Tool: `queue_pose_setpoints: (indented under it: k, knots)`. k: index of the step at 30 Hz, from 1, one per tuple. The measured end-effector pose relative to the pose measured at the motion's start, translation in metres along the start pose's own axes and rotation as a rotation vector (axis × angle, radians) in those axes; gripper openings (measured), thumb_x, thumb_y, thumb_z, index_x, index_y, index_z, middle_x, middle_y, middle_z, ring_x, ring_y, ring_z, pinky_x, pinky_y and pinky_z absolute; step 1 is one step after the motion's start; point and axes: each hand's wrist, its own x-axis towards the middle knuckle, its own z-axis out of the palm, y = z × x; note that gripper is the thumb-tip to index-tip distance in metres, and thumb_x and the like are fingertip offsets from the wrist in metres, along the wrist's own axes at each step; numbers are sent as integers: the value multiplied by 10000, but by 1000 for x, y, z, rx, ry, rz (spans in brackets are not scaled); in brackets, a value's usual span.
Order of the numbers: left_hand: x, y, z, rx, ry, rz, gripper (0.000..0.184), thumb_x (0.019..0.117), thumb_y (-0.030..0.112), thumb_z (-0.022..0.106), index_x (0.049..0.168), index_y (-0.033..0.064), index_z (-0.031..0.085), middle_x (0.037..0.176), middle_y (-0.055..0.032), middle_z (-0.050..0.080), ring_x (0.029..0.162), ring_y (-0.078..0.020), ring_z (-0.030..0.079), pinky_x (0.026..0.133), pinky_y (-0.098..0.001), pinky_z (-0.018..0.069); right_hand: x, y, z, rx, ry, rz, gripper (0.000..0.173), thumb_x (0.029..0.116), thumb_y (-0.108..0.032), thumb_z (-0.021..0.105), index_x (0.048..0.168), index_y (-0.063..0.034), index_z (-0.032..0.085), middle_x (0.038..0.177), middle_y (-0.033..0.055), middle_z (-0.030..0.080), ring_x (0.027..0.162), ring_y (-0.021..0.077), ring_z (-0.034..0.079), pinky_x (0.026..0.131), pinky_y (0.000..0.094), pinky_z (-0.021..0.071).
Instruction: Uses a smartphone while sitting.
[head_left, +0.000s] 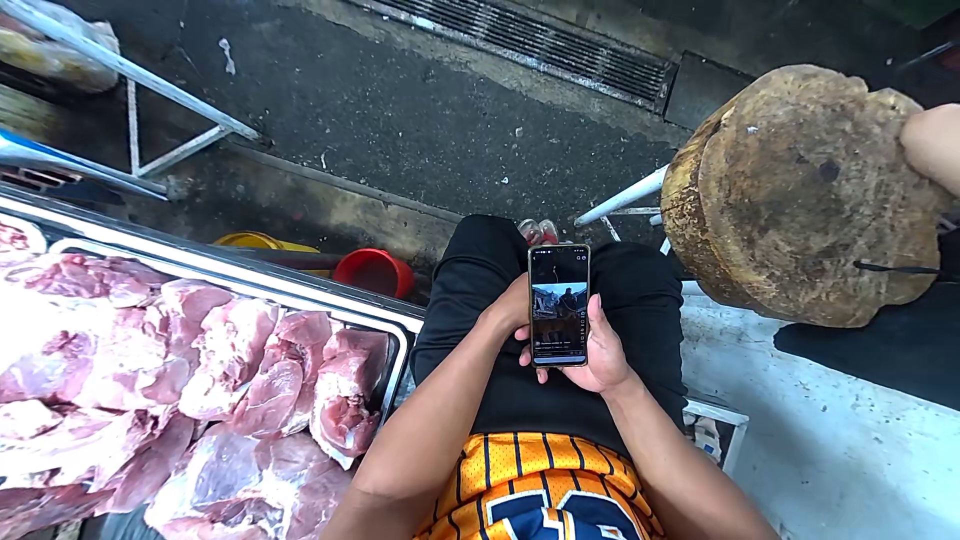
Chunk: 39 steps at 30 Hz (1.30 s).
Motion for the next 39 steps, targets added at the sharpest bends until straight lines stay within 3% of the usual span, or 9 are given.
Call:
queue_pose_setpoints:
  k: [8,11,13,16,24,32,34,39]
  knots:
    - [-1,-2,0,31,3,-7,108,898,97,738,950,92,644,765,-19,607,641,-101,557,648,-311,499,-1,1,-2,2,9,10,856,930,-801,359,1418,-115,512,1302,304,621,1033,455,692,720,498,617]
    - [-1,1,-2,43,4,-12,171,927,126,722,1074,69,654,877,-50,652,747,-115,607,741,-317,535,-1,1,-2,6,6,8,851,926,-800,375,1421,-122,510,1301,307,620,1029,455,692,712,494,618]
    - [0,-1,1,31,16,-21,113,893,84,739,929,89,632,745,-24,590,617,-105,538,612,-303,481,-1,0,-1,6,4,11,848,930,-800,361,1424,-126,507,1304,306,619,1030,454,693,715,494,618]
    - [-2,0,-1,13,-2,-25,117,900,69,727,978,96,644,782,-11,606,665,-92,560,657,-293,500,-1,0,-1,5,5,10,836,934,-795,364,1420,-130,511,1302,305,621,1026,452,695,717,491,618]
    - [-1,-1,0,-5,-10,-76,105,913,77,721,923,85,617,670,-13,544,507,-92,468,514,-266,440,0,1,-2,13,-7,9,837,934,-794,366,1425,-132,509,1302,305,620,1032,450,692,724,491,617]
    - [-6,4,-1,-64,10,-105,55,952,75,682,966,71,629,684,-23,553,517,-93,478,504,-260,444,0,1,0,-5,15,8,847,931,-803,353,1424,-131,505,1294,298,626,1019,443,696,712,487,618]
    - [-4,1,0,-68,6,-65,74,934,67,695,927,78,622,670,-13,550,512,-85,478,508,-256,446,0,1,0,-4,17,7,844,933,-800,356,1420,-129,509,1293,301,626,1017,446,697,710,488,618]
    - [6,-17,3,-133,-5,63,133,905,140,715,1026,111,671,838,10,665,721,-56,628,720,-268,554,-1,1,-1,4,12,6,839,935,-796,360,1423,-130,509,1300,308,619,1025,455,692,711,490,618]
